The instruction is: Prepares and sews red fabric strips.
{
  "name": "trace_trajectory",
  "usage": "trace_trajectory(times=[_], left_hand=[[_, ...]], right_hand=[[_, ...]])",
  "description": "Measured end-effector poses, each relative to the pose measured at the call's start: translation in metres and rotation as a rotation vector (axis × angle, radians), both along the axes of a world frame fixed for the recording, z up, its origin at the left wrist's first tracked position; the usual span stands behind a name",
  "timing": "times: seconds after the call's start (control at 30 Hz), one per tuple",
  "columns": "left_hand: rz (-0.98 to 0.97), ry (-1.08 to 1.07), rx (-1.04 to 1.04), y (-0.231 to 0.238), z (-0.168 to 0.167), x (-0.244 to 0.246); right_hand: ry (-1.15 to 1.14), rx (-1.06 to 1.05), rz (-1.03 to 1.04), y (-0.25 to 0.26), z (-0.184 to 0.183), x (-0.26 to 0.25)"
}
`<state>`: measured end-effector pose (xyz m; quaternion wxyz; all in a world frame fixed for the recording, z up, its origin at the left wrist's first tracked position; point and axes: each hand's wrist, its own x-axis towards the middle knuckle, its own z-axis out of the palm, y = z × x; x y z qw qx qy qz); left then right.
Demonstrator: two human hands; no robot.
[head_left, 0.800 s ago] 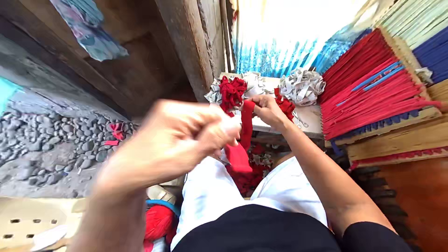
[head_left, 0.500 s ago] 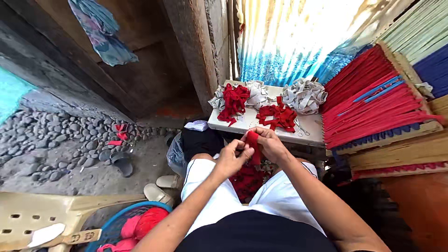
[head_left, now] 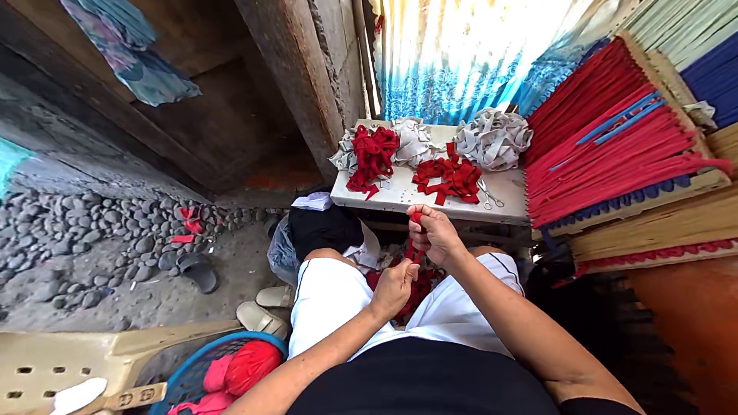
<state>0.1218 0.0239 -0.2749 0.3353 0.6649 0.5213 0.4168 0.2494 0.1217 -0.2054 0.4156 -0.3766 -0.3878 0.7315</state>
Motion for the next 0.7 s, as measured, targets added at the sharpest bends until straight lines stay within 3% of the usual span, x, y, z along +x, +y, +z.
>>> trace_trajectory(times=[0.17, 0.3, 0.4, 0.5, 0.63, 0.7], left_hand=[[0.023, -0.392, -0.258, -0.005, -0.001, 0.001], [0.056, -0.778, -0.471, -0.009, 0.005, 0.004], [0.110, -0.915, -0.642, -0.012, 0.011, 0.005], [0.121, -0.870, -0.615, -0.011, 0.009, 0.004], [0.047, -0.453, -0.319, -0.011, -0.005, 0.000], [-0.001, -0.392, -0.325, -0.008, -0.010, -0.003]], right_hand=[[-0.003, -0.031, -0.001, -0.007, 0.000, -0.008], [0.117, -0.186, -0.046, -0.003, 0.003, -0.010], [0.166, -0.250, -0.023, 0.006, 0.001, -0.006], [0.085, -0.229, -0.047, 0.009, 0.002, -0.004], [0.018, -0.175, 0.005, 0.002, -0.002, -0.005], [0.001, -0.103, 0.108, -0.001, -0.005, -0.005]])
